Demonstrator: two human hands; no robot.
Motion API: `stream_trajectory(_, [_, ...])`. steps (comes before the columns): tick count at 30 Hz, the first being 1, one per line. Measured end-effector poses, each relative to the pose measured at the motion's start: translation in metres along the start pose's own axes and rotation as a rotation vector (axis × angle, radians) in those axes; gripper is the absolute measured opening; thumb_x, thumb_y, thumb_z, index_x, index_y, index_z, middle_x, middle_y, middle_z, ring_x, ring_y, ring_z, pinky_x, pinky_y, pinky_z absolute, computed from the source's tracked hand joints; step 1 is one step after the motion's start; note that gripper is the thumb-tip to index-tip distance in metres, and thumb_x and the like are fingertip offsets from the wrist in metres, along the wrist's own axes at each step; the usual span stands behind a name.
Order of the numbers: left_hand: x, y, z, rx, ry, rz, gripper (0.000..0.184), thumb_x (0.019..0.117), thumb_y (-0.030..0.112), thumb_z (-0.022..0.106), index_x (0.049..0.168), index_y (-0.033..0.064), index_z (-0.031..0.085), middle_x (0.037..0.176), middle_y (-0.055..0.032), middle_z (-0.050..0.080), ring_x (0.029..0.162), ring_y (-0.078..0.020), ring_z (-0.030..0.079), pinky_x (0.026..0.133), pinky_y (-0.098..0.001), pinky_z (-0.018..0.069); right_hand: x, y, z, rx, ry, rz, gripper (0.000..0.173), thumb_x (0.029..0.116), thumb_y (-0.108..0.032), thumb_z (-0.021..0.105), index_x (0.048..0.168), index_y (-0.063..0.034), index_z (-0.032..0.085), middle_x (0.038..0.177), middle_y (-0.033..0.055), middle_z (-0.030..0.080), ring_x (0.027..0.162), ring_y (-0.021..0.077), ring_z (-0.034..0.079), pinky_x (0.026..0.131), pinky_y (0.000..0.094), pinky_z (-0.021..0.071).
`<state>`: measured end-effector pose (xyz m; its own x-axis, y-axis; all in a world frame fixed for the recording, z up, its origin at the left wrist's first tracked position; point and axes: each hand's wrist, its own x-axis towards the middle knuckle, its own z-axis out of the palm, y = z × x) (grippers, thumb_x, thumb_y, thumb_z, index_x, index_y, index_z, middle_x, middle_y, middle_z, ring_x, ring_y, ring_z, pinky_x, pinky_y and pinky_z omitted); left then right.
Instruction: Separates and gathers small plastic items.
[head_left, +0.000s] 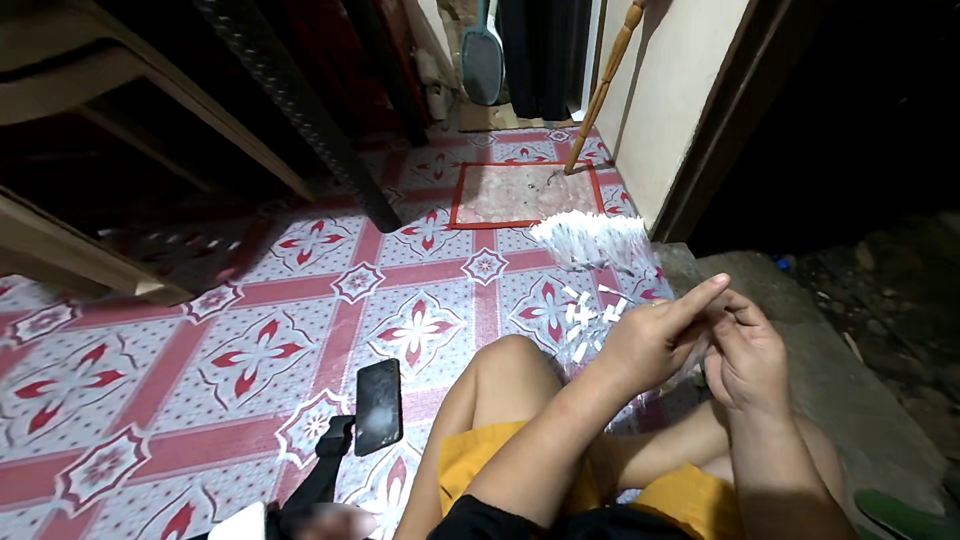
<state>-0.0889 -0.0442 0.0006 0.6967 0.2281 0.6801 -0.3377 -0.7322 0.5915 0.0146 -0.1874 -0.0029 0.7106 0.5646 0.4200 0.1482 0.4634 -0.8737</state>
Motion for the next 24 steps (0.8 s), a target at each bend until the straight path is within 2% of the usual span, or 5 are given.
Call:
stream_trajectory(10, [0.004, 0.030, -0.025, 0.020, 0.012, -0.088, 0.064, 0.0951, 0.022, 0.073, 0.154, 0.0220, 0.047, 0.105, 0.0067, 0.076, 0.089, -0.0036, 0.072, 0.083, -0.0291, 0.0634, -0.005, 0.009, -0.004, -0.184, -0.041, -0.125, 0.017, 0.0935, -0.007, 0.072, 0.109, -0.0015, 0.073, 0.117, 0.0123, 0.069, 0.109, 0.0252, 0.067, 0.091, 0.0388, 0.0597])
stream_trajectory(14, [0.002, 0.029, -0.040, 0.124, -0.276, -0.279, 0.078, 0.0952, 0.017, 0.071, 0.162, 0.0218, 0.029, 0.099, 0.0007, 0.074, 0.087, -0.0124, 0.073, 0.082, -0.0389, 0.0626, -0.003, -0.016, 0.005, -0.120, -0.007, -0.151, 0.016, 0.0980, -0.009, 0.067, 0.113, -0.0040, 0.072, 0.118, 0.0100, 0.070, 0.105, 0.0235, 0.069, 0.090, 0.0370, 0.0604])
stream_trajectory(18, [-0.058, -0.074, 0.029, 0.365, -0.535, -0.442, 0.037, 0.0936, 0.028, 0.069, 0.131, 0.0289, 0.067, 0.112, -0.0008, 0.073, 0.102, -0.0205, 0.071, 0.089, -0.0523, 0.0598, 0.000, -0.041, -0.006, 0.007, 0.117, -0.126, 0.015, 0.1018, -0.011, 0.061, 0.115, -0.0079, 0.068, 0.115, 0.0079, 0.070, 0.101, 0.0246, 0.070, 0.092, 0.0434, 0.0611])
stream_trajectory(20, [-0.098, -0.127, 0.084, 0.418, -0.671, -0.502, 0.025, 0.0932, 0.037, 0.065, 0.118, 0.0327, 0.070, 0.115, -0.0008, 0.071, 0.104, -0.0220, 0.070, 0.087, -0.0554, 0.0595, -0.002, -0.046, -0.020, 0.023, 0.174, -0.122, 0.015, 0.1034, -0.013, 0.059, 0.115, -0.0086, 0.068, 0.112, 0.0074, 0.070, 0.098, 0.0239, 0.071, 0.091, 0.0440, 0.0612])
stream_trajectory(24, [-0.136, -0.129, 0.152, 0.435, -0.757, -0.517, 0.059, 0.0756, 0.042, 0.080, 0.130, 0.0280, 0.061, 0.127, -0.0101, 0.064, 0.111, -0.0338, 0.066, 0.081, -0.0626, 0.0586, -0.008, -0.051, -0.037, 0.059, 0.256, -0.113, 0.015, 0.1041, -0.013, 0.057, 0.113, -0.0089, 0.068, 0.107, 0.0063, 0.071, 0.092, 0.0213, 0.071, 0.087, 0.0414, 0.0621])
